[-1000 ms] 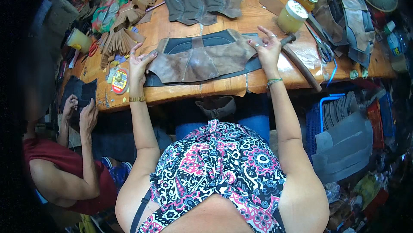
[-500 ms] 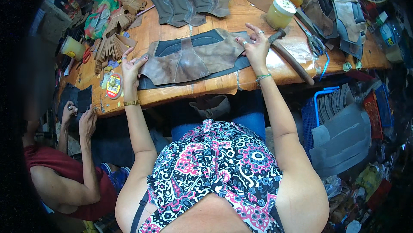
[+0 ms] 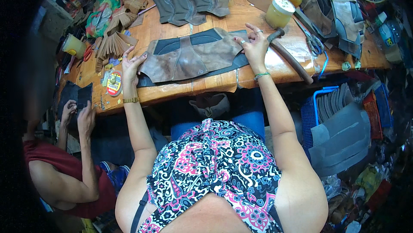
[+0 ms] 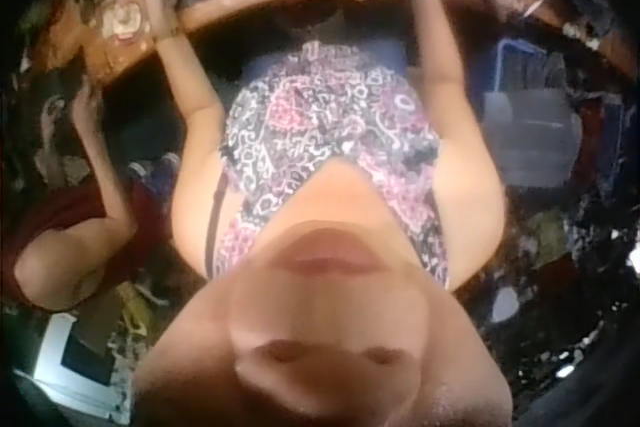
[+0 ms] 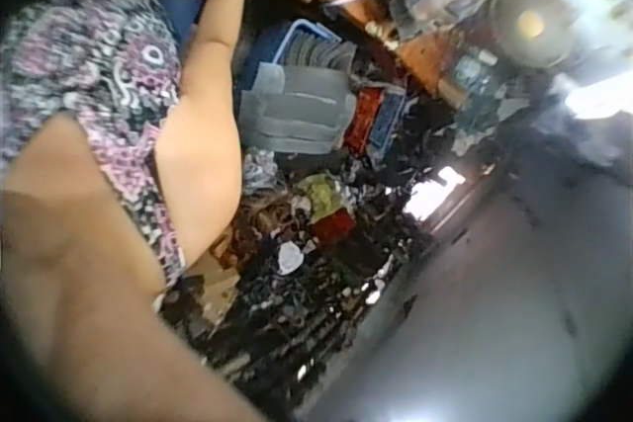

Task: Sort leather components and hammer a leather upper piece onto a shoe template.

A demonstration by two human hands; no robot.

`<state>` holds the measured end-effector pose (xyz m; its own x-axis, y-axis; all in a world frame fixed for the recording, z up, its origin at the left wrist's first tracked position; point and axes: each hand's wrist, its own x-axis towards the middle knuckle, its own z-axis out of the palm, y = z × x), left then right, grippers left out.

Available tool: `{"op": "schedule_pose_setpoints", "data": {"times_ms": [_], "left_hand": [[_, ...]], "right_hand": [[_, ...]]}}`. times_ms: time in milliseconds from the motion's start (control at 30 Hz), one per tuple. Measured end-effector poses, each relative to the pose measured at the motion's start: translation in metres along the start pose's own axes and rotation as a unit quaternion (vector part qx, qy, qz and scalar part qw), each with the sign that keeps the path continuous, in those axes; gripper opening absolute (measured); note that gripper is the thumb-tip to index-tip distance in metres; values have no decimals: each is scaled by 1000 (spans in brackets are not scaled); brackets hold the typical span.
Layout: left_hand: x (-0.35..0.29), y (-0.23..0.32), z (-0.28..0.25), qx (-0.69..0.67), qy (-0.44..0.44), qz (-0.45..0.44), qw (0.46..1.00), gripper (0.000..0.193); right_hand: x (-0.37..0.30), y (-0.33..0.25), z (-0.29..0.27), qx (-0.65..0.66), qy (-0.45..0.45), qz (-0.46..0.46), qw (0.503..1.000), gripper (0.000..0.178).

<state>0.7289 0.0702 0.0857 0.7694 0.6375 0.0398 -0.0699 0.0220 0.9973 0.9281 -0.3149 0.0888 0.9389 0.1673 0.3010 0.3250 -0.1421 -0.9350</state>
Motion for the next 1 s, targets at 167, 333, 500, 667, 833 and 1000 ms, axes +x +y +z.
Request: {"op": "schedule_pose_setpoints", "data": {"times_ms": [167,333,500,667,833,1000], "left_hand": [[-7,5,2,6,-2,-3,1000,77],[-9,8,4,14,-6,4,1000,77],[-7,6,3,30,1,12,999,76],[-8,3,-2,61,18,41,997,75],[-7,5,-5,91,18,40,995,77],[-11,12,-3,112,13,41,993,76]], "right_hand": [[-4,-1,-2,4,9,1,1000,61],[-4,0,-2,10,2,1,1000,62],[-1,3,4,3,2,1,1000,63],[-4,-1,11,-15,8,0,1000,62],[-10,-11,16,-41,12,-27,999,62],[-9,-5,14,-93,21,-52,994,61]]}}
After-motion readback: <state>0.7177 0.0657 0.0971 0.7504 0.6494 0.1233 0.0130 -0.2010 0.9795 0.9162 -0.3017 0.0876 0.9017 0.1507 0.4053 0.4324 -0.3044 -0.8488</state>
